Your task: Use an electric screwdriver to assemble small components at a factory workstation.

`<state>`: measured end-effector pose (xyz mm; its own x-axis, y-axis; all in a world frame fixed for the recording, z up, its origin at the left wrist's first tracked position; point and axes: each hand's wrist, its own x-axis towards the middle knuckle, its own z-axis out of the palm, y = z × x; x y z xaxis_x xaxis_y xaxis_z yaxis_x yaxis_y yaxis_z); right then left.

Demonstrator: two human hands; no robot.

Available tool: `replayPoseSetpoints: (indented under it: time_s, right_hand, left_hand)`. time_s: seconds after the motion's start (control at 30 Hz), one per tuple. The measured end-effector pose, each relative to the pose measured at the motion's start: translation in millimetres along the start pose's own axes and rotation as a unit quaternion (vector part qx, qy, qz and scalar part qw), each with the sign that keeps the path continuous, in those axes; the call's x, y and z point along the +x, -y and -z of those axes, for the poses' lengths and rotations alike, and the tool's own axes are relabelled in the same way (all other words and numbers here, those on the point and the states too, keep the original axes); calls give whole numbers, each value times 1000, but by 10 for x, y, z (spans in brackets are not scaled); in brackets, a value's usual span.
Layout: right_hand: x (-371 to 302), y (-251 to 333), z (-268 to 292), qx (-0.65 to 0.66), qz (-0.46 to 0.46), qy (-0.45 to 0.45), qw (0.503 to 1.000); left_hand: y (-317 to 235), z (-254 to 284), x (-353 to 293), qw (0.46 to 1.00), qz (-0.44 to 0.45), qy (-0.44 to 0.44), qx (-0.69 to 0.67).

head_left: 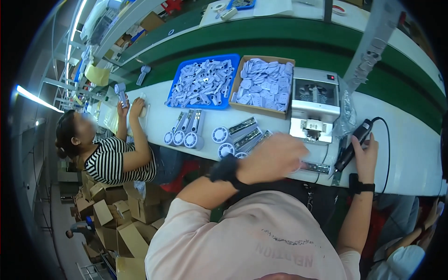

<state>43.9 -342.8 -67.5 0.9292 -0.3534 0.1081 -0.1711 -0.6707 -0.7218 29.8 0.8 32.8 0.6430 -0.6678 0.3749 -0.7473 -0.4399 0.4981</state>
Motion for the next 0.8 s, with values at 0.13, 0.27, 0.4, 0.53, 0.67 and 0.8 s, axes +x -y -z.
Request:
replayPoseSetpoints:
  time_s: [0.13,0.27,0.4,0.53,0.67,0.8]
  right_hand:
    - [-325,-66,240,58,-9,-71,996]
    - [-680,103,453,98,-38,-28,994]
    - [-871,337,471,77,-5,-40,996]
    - [-970,737,406,84,33,-19,996]
    - [-1041,1048,430,54,70,-3,996]
    - [-1252,1208,412,237,21,158,958]
  left_hand:
    - [1148,832,-493,963,185,-106,167]
    - [2072,1305,-685,874,296,51,383]
    - [2733,1258,-859,852,304,117,410]
    - [2752,1425,-932,870,292,120,378]
    - [2271,1475,-763,898,331,25,290]
    - [1242,1084,-722,956,262,-127,-43]
